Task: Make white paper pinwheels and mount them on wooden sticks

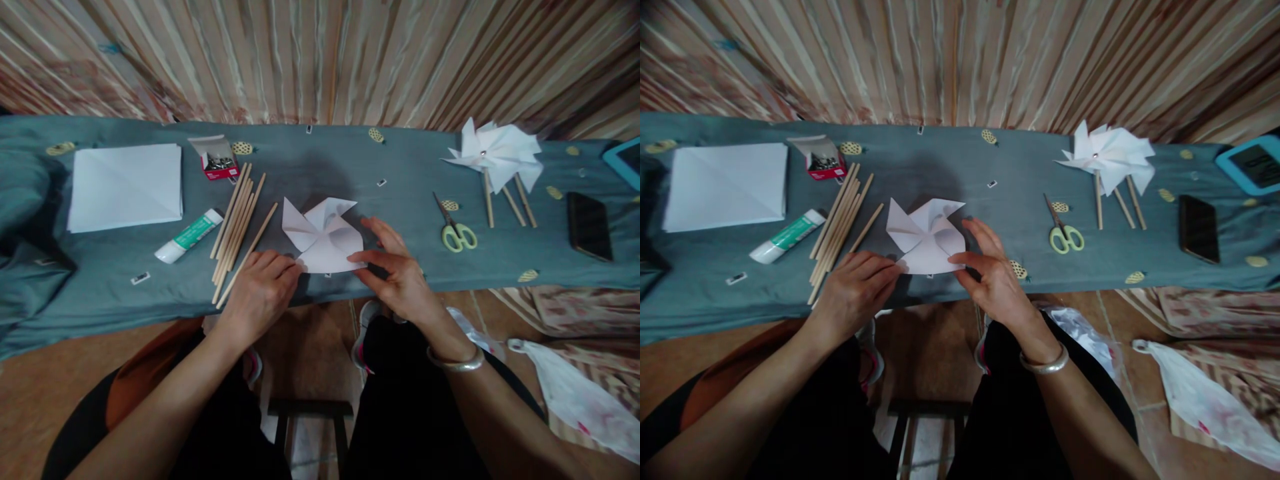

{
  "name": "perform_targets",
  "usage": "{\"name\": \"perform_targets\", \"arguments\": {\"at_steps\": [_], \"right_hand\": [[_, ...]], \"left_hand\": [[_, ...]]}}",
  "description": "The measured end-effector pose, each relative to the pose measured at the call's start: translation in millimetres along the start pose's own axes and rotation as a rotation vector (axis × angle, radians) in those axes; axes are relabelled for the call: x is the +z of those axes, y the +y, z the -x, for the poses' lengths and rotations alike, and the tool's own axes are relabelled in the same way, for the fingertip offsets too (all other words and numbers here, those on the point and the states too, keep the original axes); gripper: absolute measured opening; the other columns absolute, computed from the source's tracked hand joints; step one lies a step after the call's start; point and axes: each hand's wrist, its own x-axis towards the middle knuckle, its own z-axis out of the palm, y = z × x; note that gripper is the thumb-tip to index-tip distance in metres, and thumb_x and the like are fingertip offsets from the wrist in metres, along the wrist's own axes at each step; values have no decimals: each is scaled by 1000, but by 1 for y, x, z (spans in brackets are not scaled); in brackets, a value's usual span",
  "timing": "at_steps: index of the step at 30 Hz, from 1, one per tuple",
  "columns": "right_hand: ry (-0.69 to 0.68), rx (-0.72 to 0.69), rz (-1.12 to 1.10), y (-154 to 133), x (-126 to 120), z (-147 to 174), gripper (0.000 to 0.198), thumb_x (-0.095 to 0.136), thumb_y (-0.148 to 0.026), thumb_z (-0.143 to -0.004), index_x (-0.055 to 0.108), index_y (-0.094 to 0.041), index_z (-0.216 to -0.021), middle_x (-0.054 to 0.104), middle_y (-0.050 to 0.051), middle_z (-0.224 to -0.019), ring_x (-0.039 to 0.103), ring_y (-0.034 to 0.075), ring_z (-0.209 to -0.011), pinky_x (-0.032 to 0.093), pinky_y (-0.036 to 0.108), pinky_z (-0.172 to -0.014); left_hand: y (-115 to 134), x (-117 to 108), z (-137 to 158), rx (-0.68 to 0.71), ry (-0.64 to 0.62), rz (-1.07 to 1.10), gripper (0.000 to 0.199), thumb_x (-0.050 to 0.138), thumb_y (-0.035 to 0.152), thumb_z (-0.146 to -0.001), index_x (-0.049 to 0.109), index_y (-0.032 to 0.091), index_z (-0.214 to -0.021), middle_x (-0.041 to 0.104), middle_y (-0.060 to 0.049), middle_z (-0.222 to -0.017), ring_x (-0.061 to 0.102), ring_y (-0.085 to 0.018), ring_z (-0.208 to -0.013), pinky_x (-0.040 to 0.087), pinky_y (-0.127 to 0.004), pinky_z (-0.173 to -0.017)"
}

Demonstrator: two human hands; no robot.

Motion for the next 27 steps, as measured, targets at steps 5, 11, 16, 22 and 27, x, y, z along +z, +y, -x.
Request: {"name": "perform_targets", "arguments": {"at_steps": [5, 11, 16, 22, 27], "right_hand": [[-4, -31, 32, -8, 0, -1, 13, 61, -17, -84, 71, -24, -91, 46, 5, -147, 32, 27, -142, 31, 54, -114], [-57, -19, -2, -14, 4, -2, 9, 64, -20, -84, 70, -24, -87, 47, 4, -146, 29, 26, -144, 31, 51, -115], [-12, 71, -72, -13, 11, -8, 5, 65, -27, -84, 70, -26, -84, 50, 2, -143, 32, 27, -143, 31, 51, -115], [44, 99, -85, -14, 24, -15, 12, 58, -30, -89, 69, -25, -87, 53, 4, -140, 35, 26, -141, 31, 52, -115], [120, 133, -12, -18, 34, -18, 10, 60, -31, -87, 68, -27, -83, 54, 2, -138, 37, 25, -139, 32, 51, -115]], "left_hand": [[7, 0, -4, -29, 6, 66, 16, 57, 19, -90, 66, 12, -100, 70, -8, -93, 59, -23, -85, 47, -37, -71], [26, 9, -9, -14, -34, 150, 23, 54, 21, -92, 61, 12, -112, 68, -10, -104, 59, -23, -92, 49, -37, -77], [32, 17, -12, -26, -38, 180, 25, 49, 17, -94, 57, 9, -116, 68, -10, -100, 59, -22, -91, 52, -36, -79], [31, 17, -11, -102, -46, 311, 39, 47, 13, -94, 44, 10, -132, 67, -9, -98, 60, -20, -89, 54, -36, -81], [29, 19, -7, -90, 2, 377, 30, 50, 11, -91, 54, 13, -121, 64, -11, -109, 60, -22, -98, 55, -38, -86]]}}
